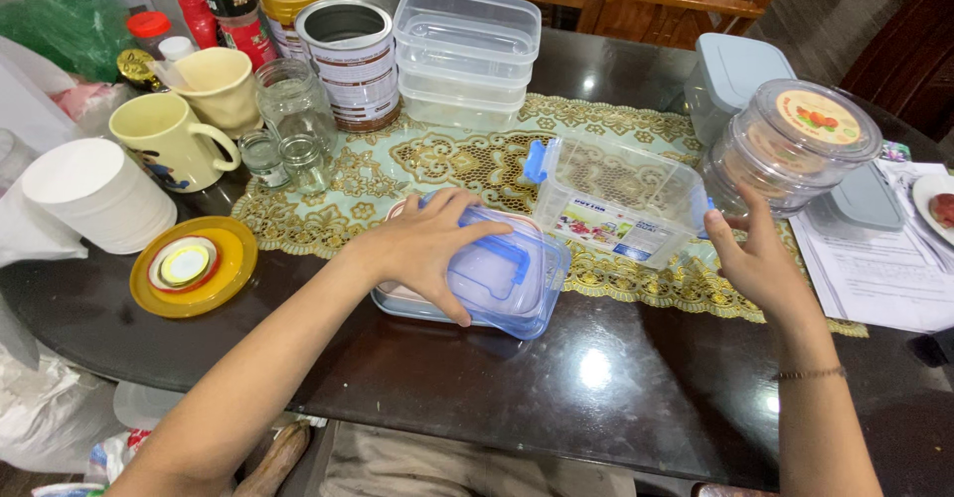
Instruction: The person opens and closes various plastic and glass containers on a dining table, then stacks them by size and type. They handle rectangular plastic containers with snap lids, round glass jars with screw lids, and smaller round containers, arranging them into neat stacks.
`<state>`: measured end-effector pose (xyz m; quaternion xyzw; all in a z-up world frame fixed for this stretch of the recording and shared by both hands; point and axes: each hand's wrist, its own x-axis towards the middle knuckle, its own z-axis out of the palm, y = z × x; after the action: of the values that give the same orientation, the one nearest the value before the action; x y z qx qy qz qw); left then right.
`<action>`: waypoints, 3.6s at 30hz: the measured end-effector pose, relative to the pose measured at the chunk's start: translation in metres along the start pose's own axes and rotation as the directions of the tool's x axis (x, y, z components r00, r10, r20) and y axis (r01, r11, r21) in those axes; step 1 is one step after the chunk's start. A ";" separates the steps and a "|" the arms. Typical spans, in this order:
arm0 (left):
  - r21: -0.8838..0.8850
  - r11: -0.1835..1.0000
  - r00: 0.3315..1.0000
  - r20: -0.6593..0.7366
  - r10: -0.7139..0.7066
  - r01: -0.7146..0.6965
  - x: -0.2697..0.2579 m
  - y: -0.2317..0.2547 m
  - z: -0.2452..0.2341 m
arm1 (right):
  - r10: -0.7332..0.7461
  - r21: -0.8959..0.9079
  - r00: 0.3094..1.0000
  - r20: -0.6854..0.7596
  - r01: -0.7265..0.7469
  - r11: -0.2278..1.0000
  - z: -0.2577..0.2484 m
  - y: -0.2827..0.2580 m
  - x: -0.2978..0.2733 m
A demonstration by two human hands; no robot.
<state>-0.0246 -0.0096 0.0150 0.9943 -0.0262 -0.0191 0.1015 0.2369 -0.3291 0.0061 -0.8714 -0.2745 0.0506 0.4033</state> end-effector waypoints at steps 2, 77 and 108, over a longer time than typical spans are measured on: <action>0.002 0.999 0.994 -0.103 0.045 -0.045 -0.004 0.003 -0.005 | -0.101 -0.109 0.992 -0.076 0.093 0.990 -0.006 0.002 -0.010; -0.214 0.947 0.812 -0.489 -0.318 0.241 0.202 0.069 0.032 | 0.043 -0.074 0.994 -0.098 -0.051 0.996 -0.033 0.011 0.018; -0.250 0.872 0.898 -0.024 -0.439 0.420 0.219 0.050 0.020 | 0.068 0.046 0.977 0.204 -0.079 0.996 -0.022 0.043 0.043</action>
<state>0.1903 -0.0743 -0.0013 0.9556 0.2021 -0.0046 0.2143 0.2990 -0.3437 -0.0052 -0.8602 -0.2800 0.1612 0.3946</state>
